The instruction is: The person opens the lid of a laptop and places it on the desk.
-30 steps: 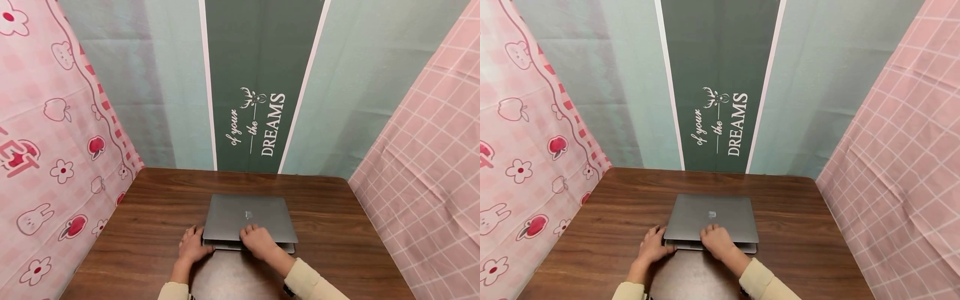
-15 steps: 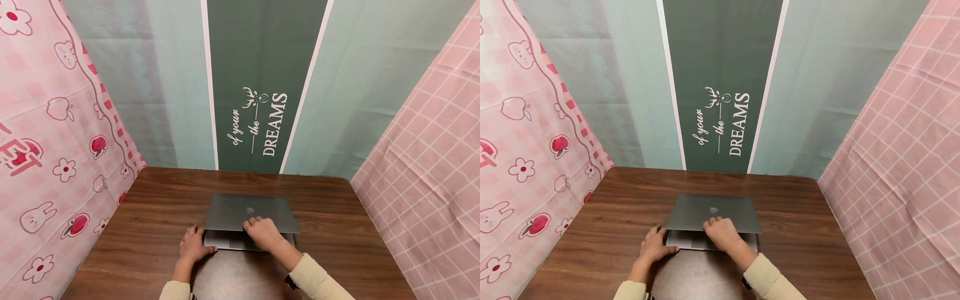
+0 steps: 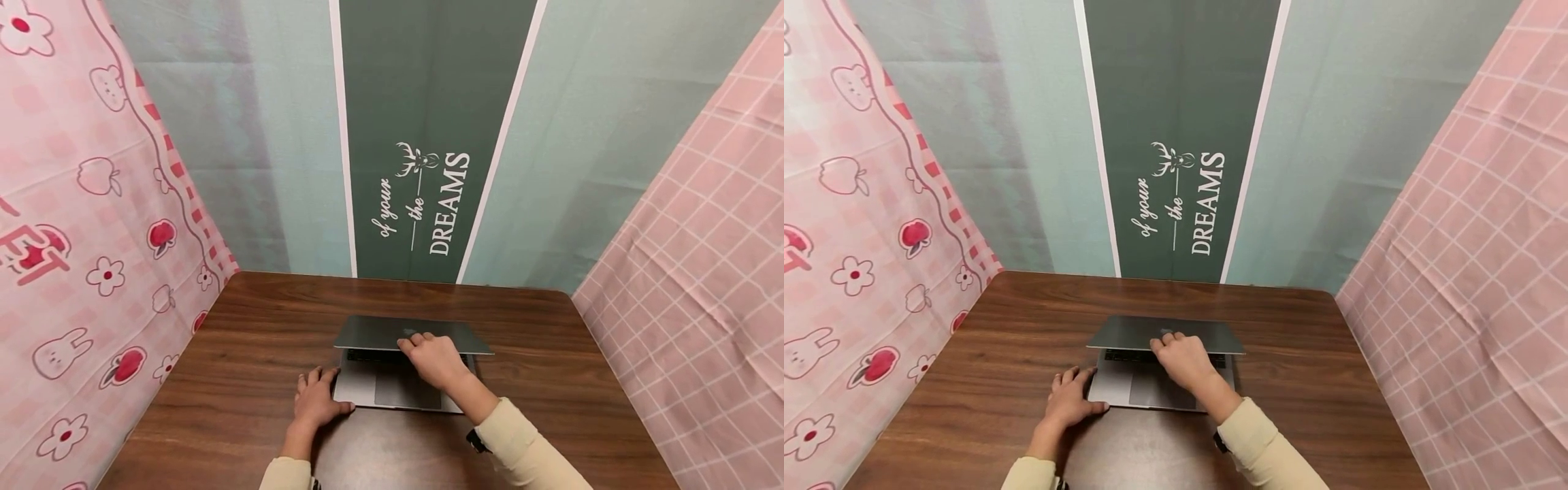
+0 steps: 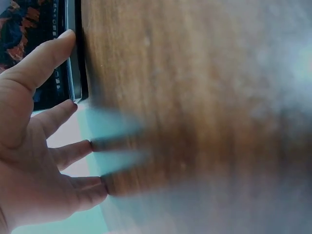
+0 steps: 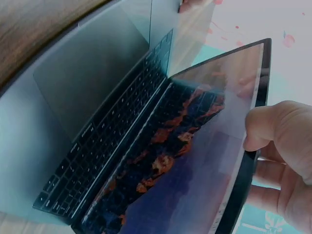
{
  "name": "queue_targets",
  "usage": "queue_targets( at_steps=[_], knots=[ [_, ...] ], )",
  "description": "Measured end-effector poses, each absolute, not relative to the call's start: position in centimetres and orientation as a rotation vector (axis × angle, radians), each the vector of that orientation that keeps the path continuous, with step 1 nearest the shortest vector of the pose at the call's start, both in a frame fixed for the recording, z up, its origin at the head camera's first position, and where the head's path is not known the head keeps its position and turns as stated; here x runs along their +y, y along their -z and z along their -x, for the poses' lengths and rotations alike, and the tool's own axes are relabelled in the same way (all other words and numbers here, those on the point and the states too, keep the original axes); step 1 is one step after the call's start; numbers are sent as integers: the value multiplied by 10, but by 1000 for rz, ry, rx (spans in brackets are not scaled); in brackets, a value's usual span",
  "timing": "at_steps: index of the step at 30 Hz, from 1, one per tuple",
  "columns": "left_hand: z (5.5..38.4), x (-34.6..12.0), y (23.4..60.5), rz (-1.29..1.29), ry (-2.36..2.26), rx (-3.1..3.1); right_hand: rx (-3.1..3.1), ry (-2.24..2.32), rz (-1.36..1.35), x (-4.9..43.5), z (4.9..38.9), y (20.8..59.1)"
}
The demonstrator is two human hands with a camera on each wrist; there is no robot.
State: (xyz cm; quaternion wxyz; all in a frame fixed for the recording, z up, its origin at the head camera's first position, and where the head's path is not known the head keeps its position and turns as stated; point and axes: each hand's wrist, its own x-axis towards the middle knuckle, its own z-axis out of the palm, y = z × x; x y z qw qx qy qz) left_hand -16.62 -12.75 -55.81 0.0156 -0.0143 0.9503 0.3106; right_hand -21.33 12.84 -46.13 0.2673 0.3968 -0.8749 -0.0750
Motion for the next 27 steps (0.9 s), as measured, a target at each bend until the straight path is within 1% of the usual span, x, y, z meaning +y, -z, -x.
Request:
queue_targets(
  at_steps=[8,19,27],
  knots=[
    [167,-130,558,32,-966,2941,-2232,-1,-1031,139,228,455],
    [168,-127,556,45,-902,2958,-2226,-91,-957,142,249,449],
    [170,-126,554,59,-908,2965,-2245,-63,-897,137,263,447]
  ],
)
